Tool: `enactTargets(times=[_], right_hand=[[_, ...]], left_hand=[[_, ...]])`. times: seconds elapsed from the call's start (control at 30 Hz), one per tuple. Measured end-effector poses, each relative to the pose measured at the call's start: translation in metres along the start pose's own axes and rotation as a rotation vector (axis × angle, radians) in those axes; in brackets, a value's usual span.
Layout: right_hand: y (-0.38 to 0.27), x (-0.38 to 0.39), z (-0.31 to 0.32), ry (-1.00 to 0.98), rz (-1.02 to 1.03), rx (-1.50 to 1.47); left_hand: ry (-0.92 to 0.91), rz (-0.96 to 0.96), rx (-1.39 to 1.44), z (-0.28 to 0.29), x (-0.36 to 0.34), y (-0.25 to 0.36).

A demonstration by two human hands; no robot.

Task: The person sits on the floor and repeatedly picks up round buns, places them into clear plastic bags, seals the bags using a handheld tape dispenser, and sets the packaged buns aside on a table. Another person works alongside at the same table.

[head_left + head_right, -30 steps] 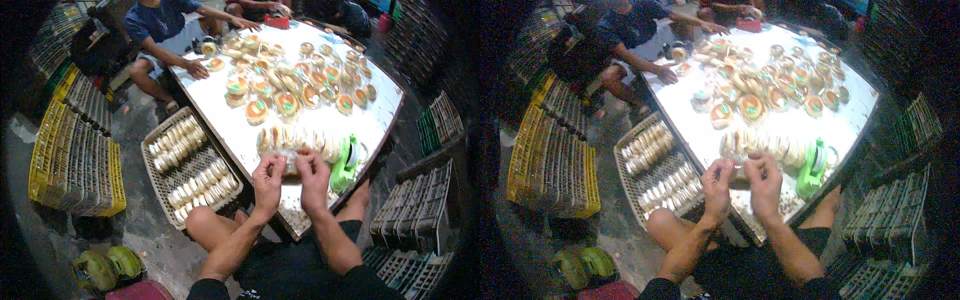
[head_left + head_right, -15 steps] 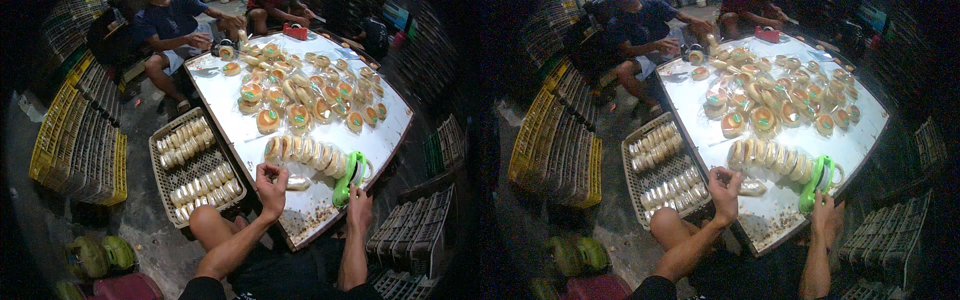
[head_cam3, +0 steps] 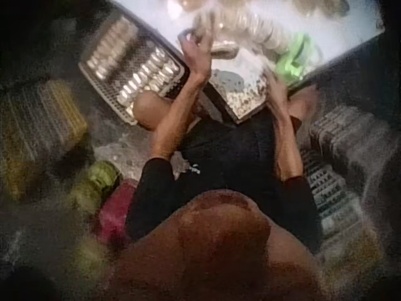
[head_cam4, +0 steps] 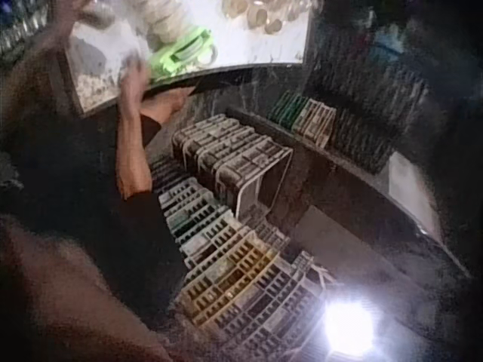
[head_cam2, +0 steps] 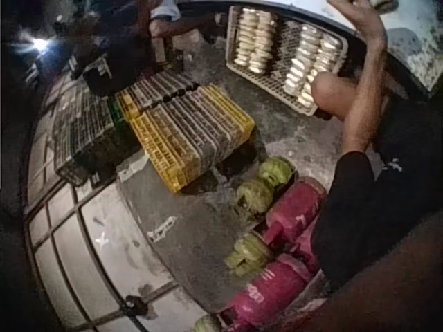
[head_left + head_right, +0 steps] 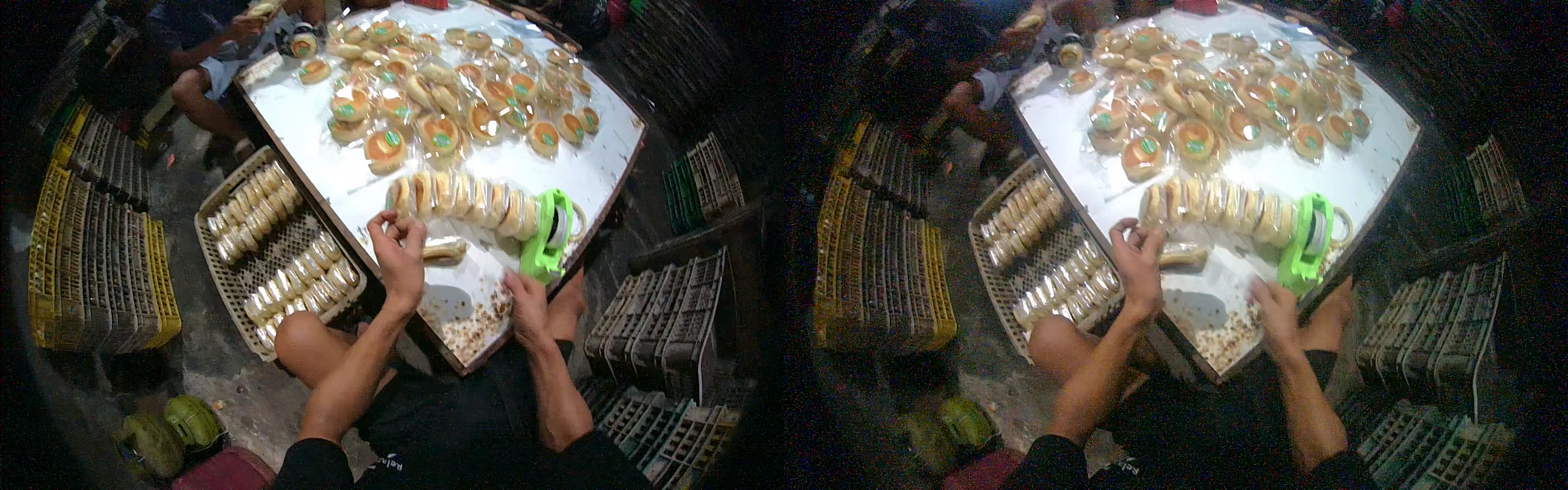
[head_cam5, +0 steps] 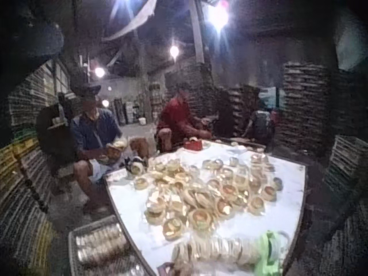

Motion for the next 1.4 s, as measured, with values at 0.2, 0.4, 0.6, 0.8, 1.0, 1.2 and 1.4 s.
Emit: enactTargets(times=[0.2, 0.4, 0.6, 0.8, 1.0, 1.2, 1.4], right_hand=[[-0.121, 0.032, -0.140, -0.145, 0.749, 0.107], [-0.068, 0.017, -0.151, -0.592, 0.044, -0.140], [-0.127, -0.011, -0.183, -0.394, 0.467, -0.008], [-0.174, -0.141, -0.162, -0.060, 0.862, 0.806], [-0.162, -0.229, -0.147, 0.186, 0.203, 0.978], [-0.194, -0.164, -0.226, 0.030, 0.804, 0.359], [-0.157, 0.009, -0.192, -0.398, 0.666, 0.079]], left_hand=[[0.043, -0.171, -0.093, 0.014, 0.016, 0.029], [-0.215, -0.332, -0.131, 0.024, 0.017, 0.064], [-0.347, 0.263, 0.392, 0.029, -0.029, 0.029], [-0.143, 0.135, -0.624, 0.046, -0.091, -0.014], [-0.126, 0.037, -0.317, 0.036, -0.085, 0.009], [0.094, 0.065, -0.183, 0.058, -0.095, 0.019], [0.034, 0.060, -0.074, 0.051, -0.073, 0.032]])
Point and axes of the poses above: each hand's wrist, its own x-axis away from the middle knuckle, its own z-axis out of the back of the hand, y = z × x, the point moved 8 cm from there along -x, towards the middle knuckle, and after that the axes turned 7 degrees about -x, right-handed, at the moved point
